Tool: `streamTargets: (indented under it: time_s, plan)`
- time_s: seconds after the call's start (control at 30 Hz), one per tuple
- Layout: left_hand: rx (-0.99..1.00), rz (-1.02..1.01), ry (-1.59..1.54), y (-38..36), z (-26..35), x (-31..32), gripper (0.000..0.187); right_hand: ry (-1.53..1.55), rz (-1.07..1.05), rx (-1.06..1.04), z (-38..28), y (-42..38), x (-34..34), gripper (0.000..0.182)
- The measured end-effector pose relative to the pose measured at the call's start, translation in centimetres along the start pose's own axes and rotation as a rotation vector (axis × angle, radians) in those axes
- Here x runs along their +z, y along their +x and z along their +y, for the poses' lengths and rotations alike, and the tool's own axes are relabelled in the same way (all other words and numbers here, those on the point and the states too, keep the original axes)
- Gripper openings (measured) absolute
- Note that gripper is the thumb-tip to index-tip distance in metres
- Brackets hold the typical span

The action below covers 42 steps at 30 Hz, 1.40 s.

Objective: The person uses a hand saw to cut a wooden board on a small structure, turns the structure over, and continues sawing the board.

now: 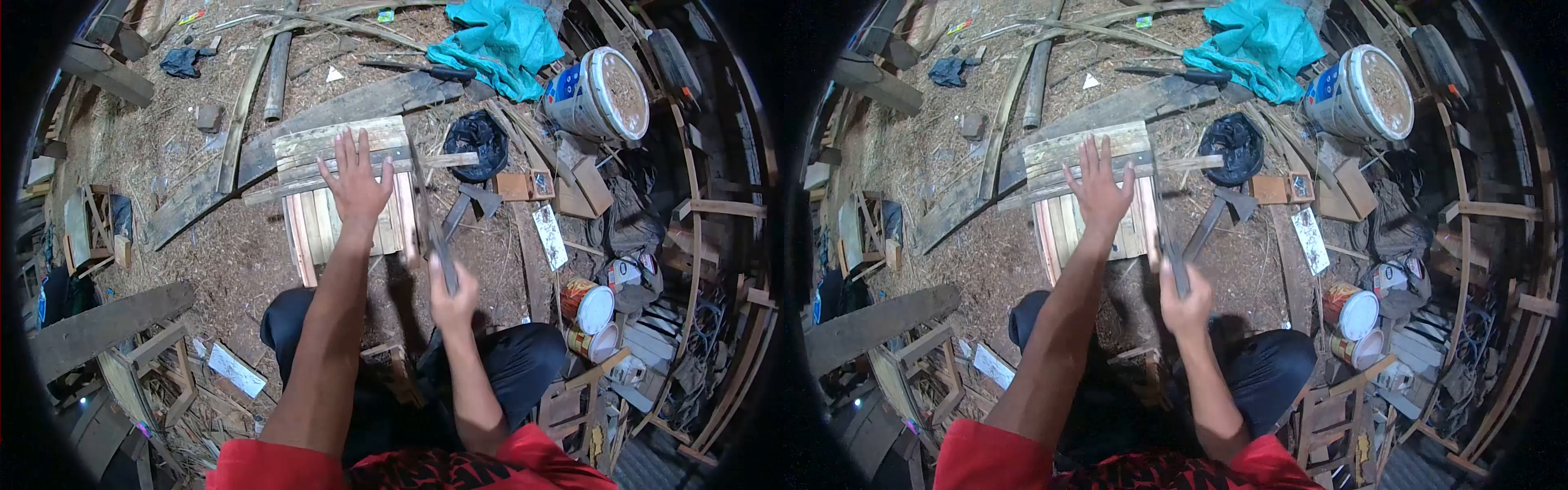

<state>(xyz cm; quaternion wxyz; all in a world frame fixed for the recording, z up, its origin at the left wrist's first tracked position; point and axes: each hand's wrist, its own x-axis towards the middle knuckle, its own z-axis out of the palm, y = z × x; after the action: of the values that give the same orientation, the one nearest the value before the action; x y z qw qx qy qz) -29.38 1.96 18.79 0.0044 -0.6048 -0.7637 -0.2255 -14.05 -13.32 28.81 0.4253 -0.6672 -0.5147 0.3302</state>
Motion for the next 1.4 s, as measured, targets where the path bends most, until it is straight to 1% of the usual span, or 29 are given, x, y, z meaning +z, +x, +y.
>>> streamTargets:
  time_s: [0.07, 0.13, 0.23, 0.33, 0.4, 0.43, 0.5, 0.53, 0.6, 0.63, 0.7, 0.77, 0.8, 0.9, 0.97, 1.03, 1.13, 1.23, 1.33, 1.4]
  plan:
    - [-0.013, -0.011, 0.001, 0.5, 0.0, 0.0, 0.069, -0.001, -0.015, 0.009, -0.1, -0.1, -0.3, 0.028]
    - [-0.005, -0.006, -0.006, -0.1, -0.1, 0.0, 0.069, 0.001, -0.051, 0.099, 0.1, 0.5, -1.0, 0.027]
    - [0.0, -0.01, 0.022, 0.3, -0.2, 0.2, 0.07, -0.062, -0.06, 0.098, -0.2, 5.6, 2.0, 0.023]
    - [-0.003, -0.024, 0.013, 0.0, -0.4, -0.3, 0.07, -0.016, -0.057, 0.026, -0.4, 3.8, 1.4, 0.02]
    - [0.003, -0.02, -0.016, 0.1, -0.4, -0.3, 0.07, -0.009, -0.013, 0.003, -1.1, -0.4, -0.8, 0.025]
    - [-0.002, -0.011, -0.019, 0.6, -0.5, -0.1, 0.07, 0.004, 0.005, -0.017, -1.2, -1.2, -1.2, 0.027]
    - [-0.001, -0.021, -0.02, 0.5, -0.3, 0.3, 0.07, 0.075, -0.02, 0.137, -0.5, -0.9, -1.9, 0.027]
    - [0.0, -0.012, -0.012, 0.8, -0.2, 0.3, 0.069, 0.068, -0.035, 0.17, -0.3, 0.5, -1.6, 0.03]
    - [0.005, -0.005, -0.012, 0.4, -0.3, -0.1, 0.068, 0.09, -0.044, 0.049, 0.5, 5.2, 1.2, 0.034]
    - [0.004, 0.001, -0.017, 0.1, -0.1, -0.2, 0.068, -0.015, -0.021, 0.047, 0.4, 6.9, 2.5, 0.039]
    - [0.011, 0.009, -0.001, 0.7, -0.5, -0.1, 0.068, -0.031, -0.087, 0.07, -1.7, 6.3, 2.1, 0.03]
    - [0.005, 0.001, 0.001, 0.4, -0.1, 0.1, 0.068, 0.019, -0.001, 0.031, -1.2, 1.9, 0.4, 0.03]
    - [0.01, -0.005, -0.012, 0.1, -0.1, -0.3, 0.068, 0.028, -0.03, 0.095, -0.8, 0.0, -1.2, 0.027]
    - [0.009, 0.006, -0.005, 0.2, -0.3, 0.2, 0.068, 0.002, -0.069, 0.123, -1.0, 0.0, -1.6, 0.028]
    - [0.008, 0.017, 0.021, 0.9, -0.2, 0.4, 0.069, 0.001, -0.057, 0.085, -1.0, 3.3, 0.4, 0.029]
    - [0.004, -0.006, 0.027, -0.1, -0.2, 0.3, 0.069, 0.004, -0.045, 0.091, -0.4, 5.7, 1.9, 0.03]
    - [0.007, -0.01, -0.004, 0.1, 0.0, 0.2, 0.068, -0.009, -0.043, 0.042, -0.8, 3.3, 0.8, 0.031]
    - [-0.009, -0.003, -0.007, 0.4, -0.5, 0.1, 0.069, -0.035, -0.027, 0.119, -2.1, -1.1, -1.7, 0.03]
    - [0.003, 0.001, 0.002, 0.4, -0.3, 0.5, 0.07, -0.029, -0.071, 0.11, -1.6, 1.9, -1.0, 0.033]
    - [0.007, -0.009, 0.035, 0.5, 0.0, 0.5, 0.07, -0.036, -0.057, 0.079, -0.6, 5.8, 2.1, 0.034]
